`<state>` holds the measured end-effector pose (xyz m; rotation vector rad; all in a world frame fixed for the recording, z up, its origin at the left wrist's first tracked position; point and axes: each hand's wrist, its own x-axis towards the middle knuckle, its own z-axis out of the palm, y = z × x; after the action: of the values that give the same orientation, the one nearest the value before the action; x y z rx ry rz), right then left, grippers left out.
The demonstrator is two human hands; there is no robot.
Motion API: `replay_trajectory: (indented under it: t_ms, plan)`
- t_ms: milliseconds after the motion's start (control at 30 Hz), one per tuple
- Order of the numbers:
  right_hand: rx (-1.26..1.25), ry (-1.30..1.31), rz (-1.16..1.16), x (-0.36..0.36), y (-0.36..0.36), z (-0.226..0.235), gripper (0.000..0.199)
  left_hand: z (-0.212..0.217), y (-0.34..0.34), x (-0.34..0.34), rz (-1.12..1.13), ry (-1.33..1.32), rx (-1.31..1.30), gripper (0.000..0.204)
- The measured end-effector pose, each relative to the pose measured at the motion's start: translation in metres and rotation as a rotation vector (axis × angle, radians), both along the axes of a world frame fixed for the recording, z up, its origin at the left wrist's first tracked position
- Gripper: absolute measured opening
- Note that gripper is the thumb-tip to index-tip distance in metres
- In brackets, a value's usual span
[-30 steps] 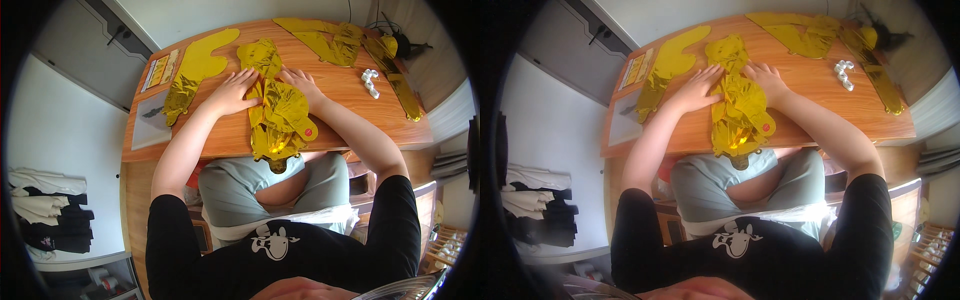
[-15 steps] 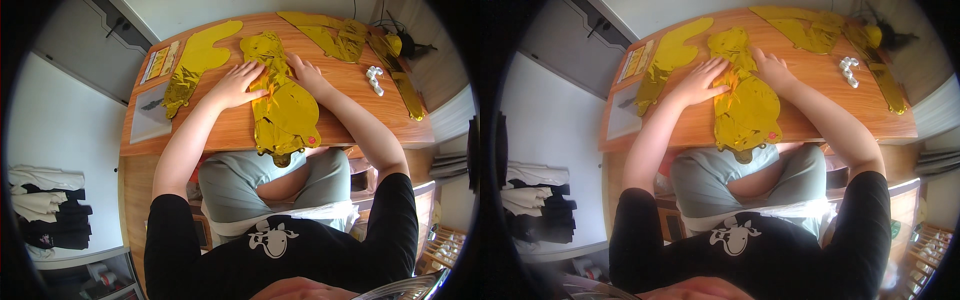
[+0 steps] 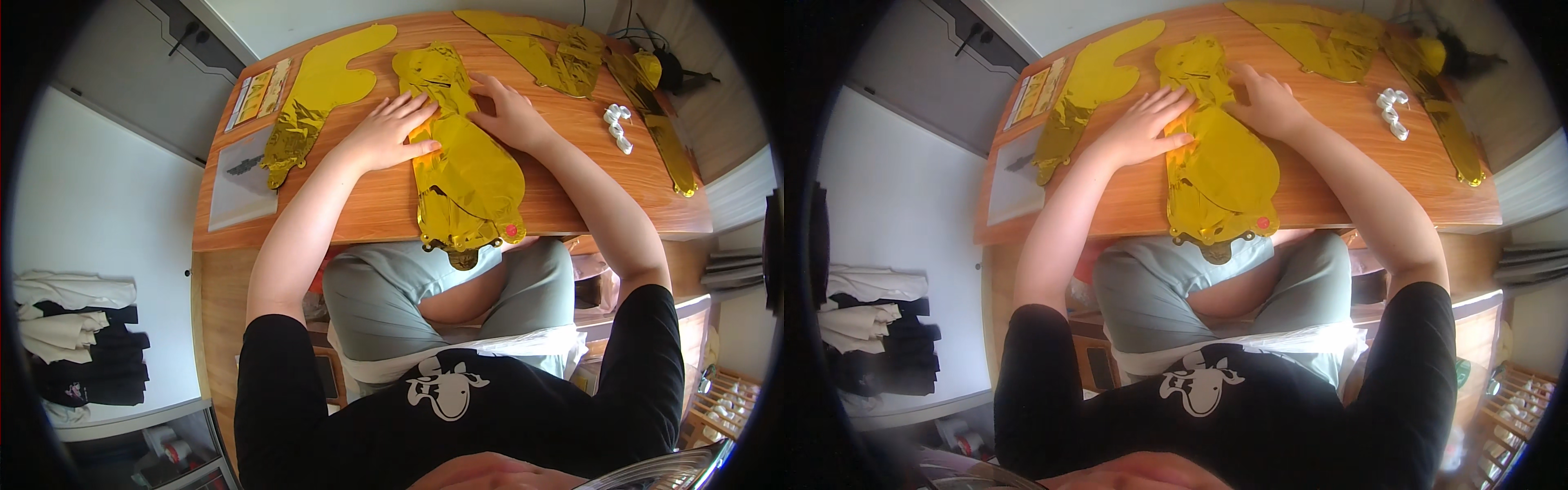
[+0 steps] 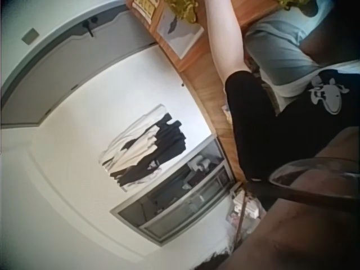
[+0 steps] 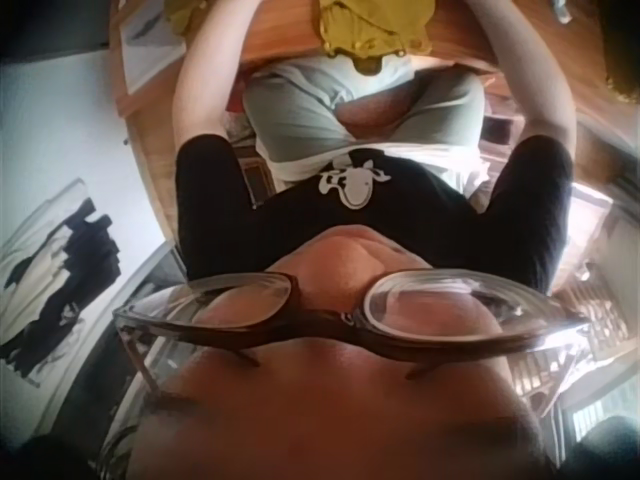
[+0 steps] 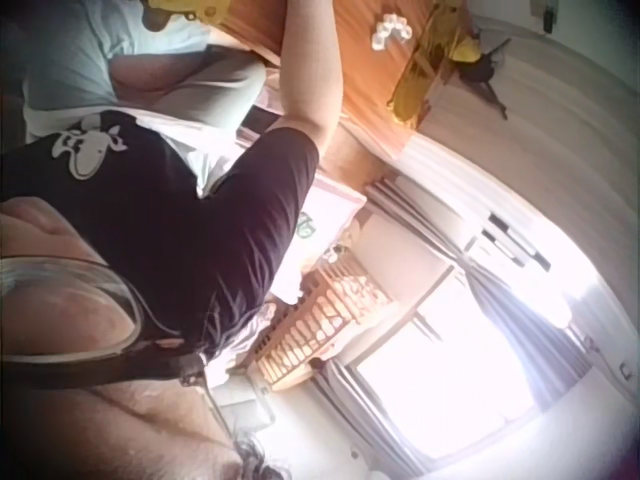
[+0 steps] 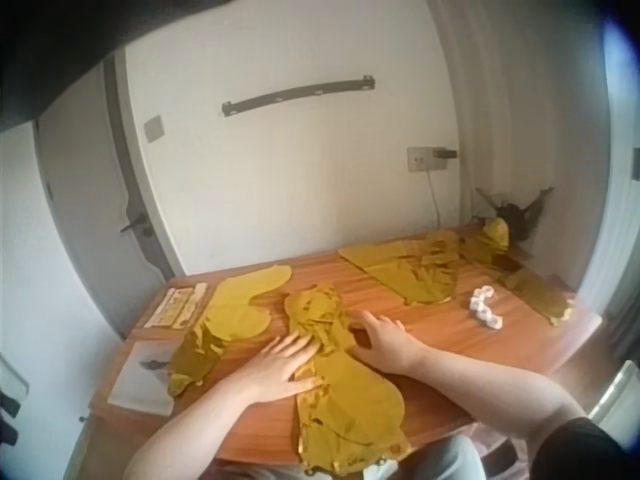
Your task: The person folds a deflated foil balloon into a small square by hand and places it onto a cardboard insert on the table.
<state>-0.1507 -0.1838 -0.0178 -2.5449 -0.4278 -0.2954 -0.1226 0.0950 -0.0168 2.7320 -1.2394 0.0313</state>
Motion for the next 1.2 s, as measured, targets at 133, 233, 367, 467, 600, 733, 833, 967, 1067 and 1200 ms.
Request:
replay_trajectory:
  t_ms: [133, 233, 367, 467, 600, 733, 833, 967, 1067, 1200]
  plan:
    - [0.377, 0.121, 0.137, 0.017, -0.018, -0.005, 0.051, -0.004, -0.007, 0.004, -0.002, -0.01, -0.017, 0.089]
    - [0.485, 0.232, 0.08, -0.015, 0.001, 0.033, 0.036, -0.005, 0.0, 0.001, 0.02, 0.002, -0.016, 0.089]
    - [-0.097, 0.004, 0.436, -0.045, 0.019, 0.053, 0.033, -0.002, 0.0, 0.0, 0.006, -0.029, -0.002, 0.085]
    - [-0.294, -0.167, 0.642, -0.058, 0.036, 0.04, 0.037, -0.005, 0.002, 0.001, -0.02, -0.054, -0.01, 0.081]
    - [-0.286, -0.242, 0.658, -0.065, 0.047, 0.025, 0.044, -0.004, 0.002, 0.002, -0.021, -0.071, 0.036, 0.076]
    - [-0.467, -0.23, 0.622, -0.071, 0.047, 0.02, 0.046, -0.004, 0.002, 0.001, -0.017, -0.06, 0.015, 0.076]
    - [-0.44, -0.336, 0.619, -0.074, 0.047, 0.018, 0.046, -0.007, 0.002, 0.004, -0.023, -0.074, -0.015, 0.081]
    - [-0.477, -0.404, 0.653, -0.074, 0.045, 0.01, 0.047, -0.006, 0.003, 0.005, -0.035, -0.053, -0.025, 0.082]
    - [-0.442, -0.429, 0.677, -0.074, 0.045, 0.005, 0.046, 0.0, 0.002, 0.008, -0.01, 0.031, -0.021, 0.08]
    - [-0.465, -0.385, 0.67, -0.077, 0.042, 0.006, 0.045, 0.018, -0.003, 0.007, 0.182, 0.688, -0.528, 0.071]
